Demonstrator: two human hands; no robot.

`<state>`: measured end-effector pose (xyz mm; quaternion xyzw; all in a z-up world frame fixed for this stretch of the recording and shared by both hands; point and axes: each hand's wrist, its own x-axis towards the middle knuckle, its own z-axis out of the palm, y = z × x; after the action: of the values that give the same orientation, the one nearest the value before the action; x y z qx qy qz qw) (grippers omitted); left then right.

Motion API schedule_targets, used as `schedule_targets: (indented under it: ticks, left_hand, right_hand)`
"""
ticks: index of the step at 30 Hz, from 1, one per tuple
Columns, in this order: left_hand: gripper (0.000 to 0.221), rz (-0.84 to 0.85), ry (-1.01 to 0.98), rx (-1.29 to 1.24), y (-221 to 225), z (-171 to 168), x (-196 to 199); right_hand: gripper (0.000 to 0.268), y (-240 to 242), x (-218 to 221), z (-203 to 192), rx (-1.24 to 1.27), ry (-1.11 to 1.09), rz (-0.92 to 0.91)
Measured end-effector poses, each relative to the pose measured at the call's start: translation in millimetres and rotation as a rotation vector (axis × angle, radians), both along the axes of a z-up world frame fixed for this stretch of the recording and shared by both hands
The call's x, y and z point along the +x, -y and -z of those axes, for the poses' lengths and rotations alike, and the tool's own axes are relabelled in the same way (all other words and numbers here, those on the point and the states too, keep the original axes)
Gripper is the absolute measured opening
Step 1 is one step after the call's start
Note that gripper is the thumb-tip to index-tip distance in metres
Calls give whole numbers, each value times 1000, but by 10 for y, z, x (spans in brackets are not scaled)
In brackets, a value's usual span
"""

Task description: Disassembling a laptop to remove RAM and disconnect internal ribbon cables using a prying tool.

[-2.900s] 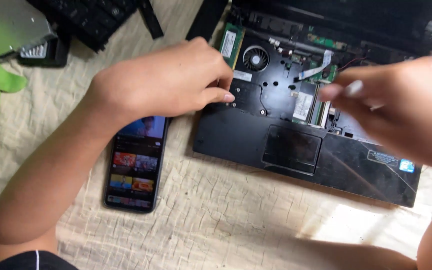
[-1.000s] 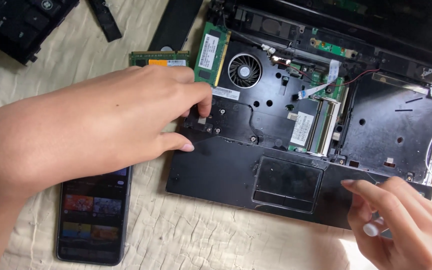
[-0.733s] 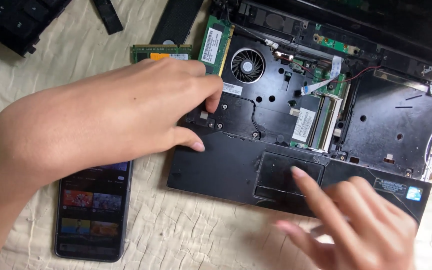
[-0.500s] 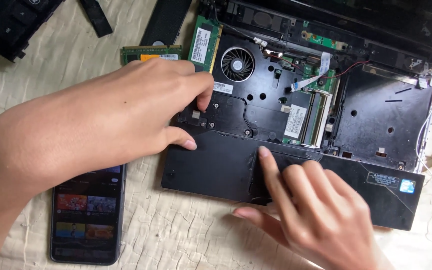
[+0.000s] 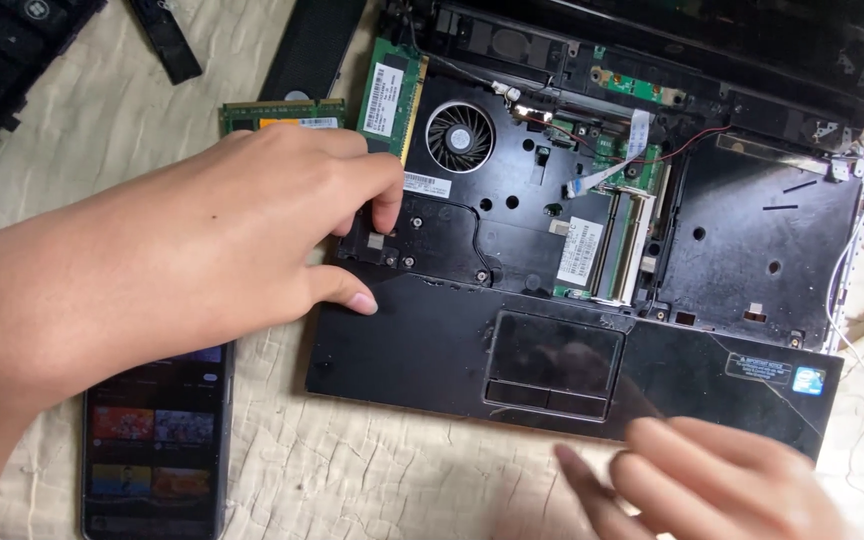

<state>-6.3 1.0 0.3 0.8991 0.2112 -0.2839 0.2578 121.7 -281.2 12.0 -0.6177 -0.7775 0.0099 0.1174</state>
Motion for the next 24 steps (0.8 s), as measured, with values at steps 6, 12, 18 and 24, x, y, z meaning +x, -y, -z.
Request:
schedule_targets:
  ticks: [6, 12, 18, 24]
  left_hand:
    - [49, -18, -35, 19, 9, -11, 10]
    - [49, -28, 27, 30, -4, 44, -19]
    - [49, 4, 20, 64, 14, 24, -22]
    - [45, -33, -52, 17, 59, -155, -27]
  right_hand:
    - [76, 23, 170, 28, -28, 77, 114]
    - [77, -252, 148, 144, 72, 275, 32]
    - [83, -282, 90, 173, 43, 276, -68]
    - [73, -290, 163, 138, 17, 97, -158]
